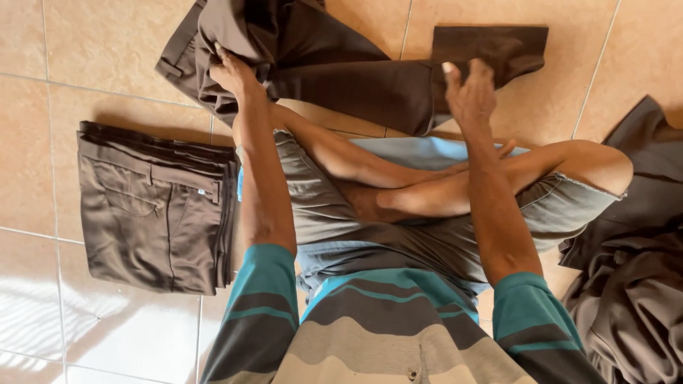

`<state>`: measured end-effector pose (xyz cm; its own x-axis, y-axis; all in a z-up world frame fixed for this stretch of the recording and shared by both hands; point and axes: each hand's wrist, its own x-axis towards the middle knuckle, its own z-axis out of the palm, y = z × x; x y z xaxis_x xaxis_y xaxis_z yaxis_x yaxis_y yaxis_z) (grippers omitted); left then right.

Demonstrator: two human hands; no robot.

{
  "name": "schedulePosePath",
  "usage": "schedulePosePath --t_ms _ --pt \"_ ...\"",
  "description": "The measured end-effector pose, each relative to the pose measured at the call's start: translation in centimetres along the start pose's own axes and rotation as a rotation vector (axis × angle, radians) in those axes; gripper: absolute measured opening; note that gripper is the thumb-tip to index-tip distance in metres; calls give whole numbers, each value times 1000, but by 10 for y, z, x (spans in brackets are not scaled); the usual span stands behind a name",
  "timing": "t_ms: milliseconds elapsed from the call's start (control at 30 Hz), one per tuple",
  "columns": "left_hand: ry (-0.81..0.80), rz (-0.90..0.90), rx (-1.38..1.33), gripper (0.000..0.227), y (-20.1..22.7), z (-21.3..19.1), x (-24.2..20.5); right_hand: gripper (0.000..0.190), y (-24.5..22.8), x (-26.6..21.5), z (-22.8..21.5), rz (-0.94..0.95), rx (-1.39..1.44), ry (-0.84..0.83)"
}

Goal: A person sitting on a tiled floor folds brown trousers and stacks them neatly.

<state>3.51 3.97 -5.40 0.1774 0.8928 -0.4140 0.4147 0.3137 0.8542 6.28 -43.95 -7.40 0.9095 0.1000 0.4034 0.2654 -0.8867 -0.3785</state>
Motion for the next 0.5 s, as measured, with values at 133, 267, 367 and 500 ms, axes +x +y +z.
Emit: schedulePosePath --t_ms 133,267,367,500 --pt "-235 424 261 50 -32 3 -10 54 -24 -12 9 123 -98 -341" --pt "34 893 898 108 -49 35 -77 23 14 -5 15 185 32 -214" --pt "-10 1164 1030 113 -41 41 -124 21 49 10 -16 466 225 -184" --pt "-629 1301 1097 83 -93 86 -72 26 31 38 -66 604 751 -191"
